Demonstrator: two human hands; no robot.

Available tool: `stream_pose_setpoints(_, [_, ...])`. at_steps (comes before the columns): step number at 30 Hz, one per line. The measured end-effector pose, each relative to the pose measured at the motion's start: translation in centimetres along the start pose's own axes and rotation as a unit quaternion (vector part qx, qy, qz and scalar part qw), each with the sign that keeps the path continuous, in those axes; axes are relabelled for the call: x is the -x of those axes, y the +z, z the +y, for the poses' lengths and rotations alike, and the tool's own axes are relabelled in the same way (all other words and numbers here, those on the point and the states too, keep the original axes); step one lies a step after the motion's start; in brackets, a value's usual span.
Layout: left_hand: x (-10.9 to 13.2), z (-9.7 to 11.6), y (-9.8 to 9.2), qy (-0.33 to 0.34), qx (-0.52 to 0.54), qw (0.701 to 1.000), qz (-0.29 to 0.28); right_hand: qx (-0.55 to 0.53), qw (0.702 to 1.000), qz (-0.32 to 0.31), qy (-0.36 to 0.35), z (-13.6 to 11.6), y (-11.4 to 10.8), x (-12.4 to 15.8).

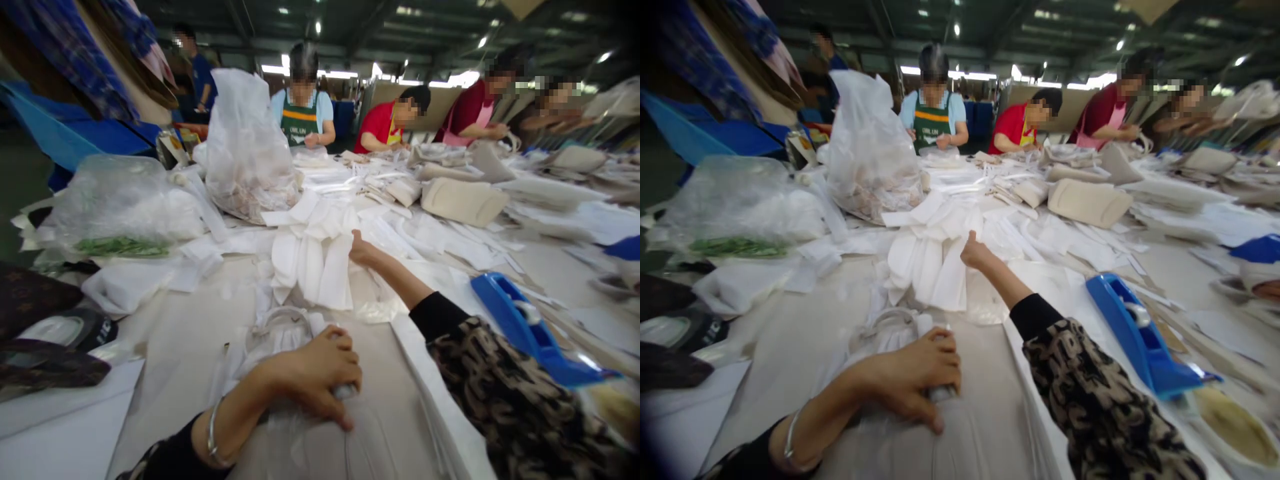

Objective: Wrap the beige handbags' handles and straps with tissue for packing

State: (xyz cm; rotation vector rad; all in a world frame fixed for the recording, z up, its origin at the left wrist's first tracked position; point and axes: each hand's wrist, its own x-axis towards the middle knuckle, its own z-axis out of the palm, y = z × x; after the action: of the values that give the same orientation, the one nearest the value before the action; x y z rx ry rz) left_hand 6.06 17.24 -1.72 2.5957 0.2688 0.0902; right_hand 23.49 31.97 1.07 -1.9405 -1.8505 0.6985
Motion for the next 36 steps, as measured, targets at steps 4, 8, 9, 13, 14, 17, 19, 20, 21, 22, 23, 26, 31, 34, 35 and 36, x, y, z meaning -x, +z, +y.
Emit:
stream_pose_setpoints(4, [0.1, 0.8, -2.0, -0.017, 0.042, 0.999, -0.018, -0.024, 0.999, -0.039, -0.013, 3.4, -1.2, 7.6])
stream_pose_setpoints(8, [0.1, 1.3, -2.9, -0.039, 0.067, 0.996, -0.047, -0.242, 0.967, -0.071, 0.021, 6.4, -0.9, 18.0])
stream_pose_setpoints(9, [0.1, 1.4, -3.0, -0.044, 0.071, 0.995, -0.055, -0.281, 0.956, -0.068, 0.052, 7.0, -0.6, 20.2])
stream_pose_setpoints(13, [-0.2, 1.7, -3.2, -0.074, 0.08, 0.991, -0.078, -0.314, 0.943, -0.071, 0.082, 8.7, 0.4, 24.8])
stream_pose_setpoints(14, [-0.3, 1.7, -3.3, -0.081, 0.083, 0.99, -0.08, -0.313, 0.945, -0.073, 0.063, 8.9, 0.5, 25.0])
stream_pose_setpoints(17, [-0.5, 1.7, -3.4, -0.087, 0.095, 0.988, -0.086, -0.31, 0.946, -0.096, -0.003, 8.7, 0.8, 24.5])
stream_pose_setpoints(19, [-0.6, 1.7, -3.4, -0.089, 0.099, 0.987, -0.086, -0.294, 0.947, -0.123, -0.039, 8.4, 1.0, 23.7])
stream_pose_setpoints(20, [-0.6, 1.6, -3.4, -0.09, 0.099, 0.987, -0.085, -0.284, 0.947, -0.138, -0.055, 8.3, 1.1, 23.4])
stream_pose_setpoints(21, [-0.5, 1.6, -3.4, -0.091, 0.098, 0.987, -0.085, -0.277, 0.946, -0.155, -0.066, 8.2, 1.2, 23.0])
stream_pose_setpoints(22, [-0.5, 1.6, -3.4, -0.094, 0.097, 0.987, -0.085, -0.273, 0.944, -0.172, -0.07, 8.3, 1.2, 22.7])
stream_pose_setpoints(23, [-0.5, 1.6, -3.4, -0.097, 0.097, 0.987, -0.084, -0.274, 0.939, -0.196, -0.072, 8.4, 1.2, 22.4])
stream_pose_setpoints(26, [-0.6, 1.5, -3.5, -0.101, 0.111, 0.985, -0.089, -0.292, 0.913, -0.278, -0.069, 9.1, 1.3, 21.6])
stream_pose_setpoints(31, [-0.9, 1.4, -3.4, -0.117, 0.139, 0.979, -0.095, -0.32, 0.885, -0.335, -0.037, 10.0, 2.1, 21.0])
stream_pose_setpoints(34, [-1.2, 1.3, -3.0, -0.128, 0.141, 0.978, -0.08, -0.347, 0.877, -0.33, -0.047, 9.8, 2.7, 20.7])
stream_pose_setpoints(35, [-1.2, 1.3, -2.8, -0.133, 0.139, 0.978, -0.074, -0.36, 0.872, -0.329, -0.054, 9.7, 2.8, 20.6])
stream_pose_setpoints(36, [-1.3, 1.2, -2.6, -0.138, 0.136, 0.979, -0.067, -0.374, 0.865, -0.33, -0.057, 9.6, 3.0, 20.5])
